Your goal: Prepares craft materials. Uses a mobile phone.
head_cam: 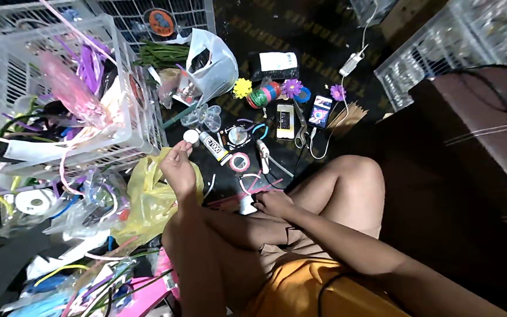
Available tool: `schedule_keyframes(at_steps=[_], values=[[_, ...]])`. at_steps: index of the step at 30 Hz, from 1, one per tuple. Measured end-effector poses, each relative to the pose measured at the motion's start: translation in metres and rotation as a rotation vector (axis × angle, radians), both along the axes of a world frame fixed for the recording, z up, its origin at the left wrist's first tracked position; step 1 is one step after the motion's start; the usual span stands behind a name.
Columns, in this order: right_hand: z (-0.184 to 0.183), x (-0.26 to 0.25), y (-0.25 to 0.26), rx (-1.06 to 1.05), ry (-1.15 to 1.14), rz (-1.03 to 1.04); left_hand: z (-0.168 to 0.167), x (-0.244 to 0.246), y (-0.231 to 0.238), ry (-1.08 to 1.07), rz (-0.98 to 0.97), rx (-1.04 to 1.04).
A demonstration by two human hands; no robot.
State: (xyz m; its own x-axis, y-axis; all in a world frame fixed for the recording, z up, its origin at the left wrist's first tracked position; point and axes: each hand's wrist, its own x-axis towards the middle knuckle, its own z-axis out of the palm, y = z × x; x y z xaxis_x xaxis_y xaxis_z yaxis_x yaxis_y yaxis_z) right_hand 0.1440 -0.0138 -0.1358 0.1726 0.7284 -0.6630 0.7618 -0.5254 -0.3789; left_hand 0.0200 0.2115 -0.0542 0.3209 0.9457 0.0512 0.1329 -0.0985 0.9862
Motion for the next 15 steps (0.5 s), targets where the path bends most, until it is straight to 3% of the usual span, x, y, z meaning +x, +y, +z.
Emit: schedule_keyframes(at_steps=[10, 15], values=[[0.000, 0.001, -0.001, 0.007, 0.003, -0.025, 0.011, 0.003, -0.004, -0.012, 0.133, -0.068], [-0.003, 0.009, 0.011, 0.163, 0.150, -0.348, 0.011, 0.012, -0.010, 0.015, 0.135, -0.139]])
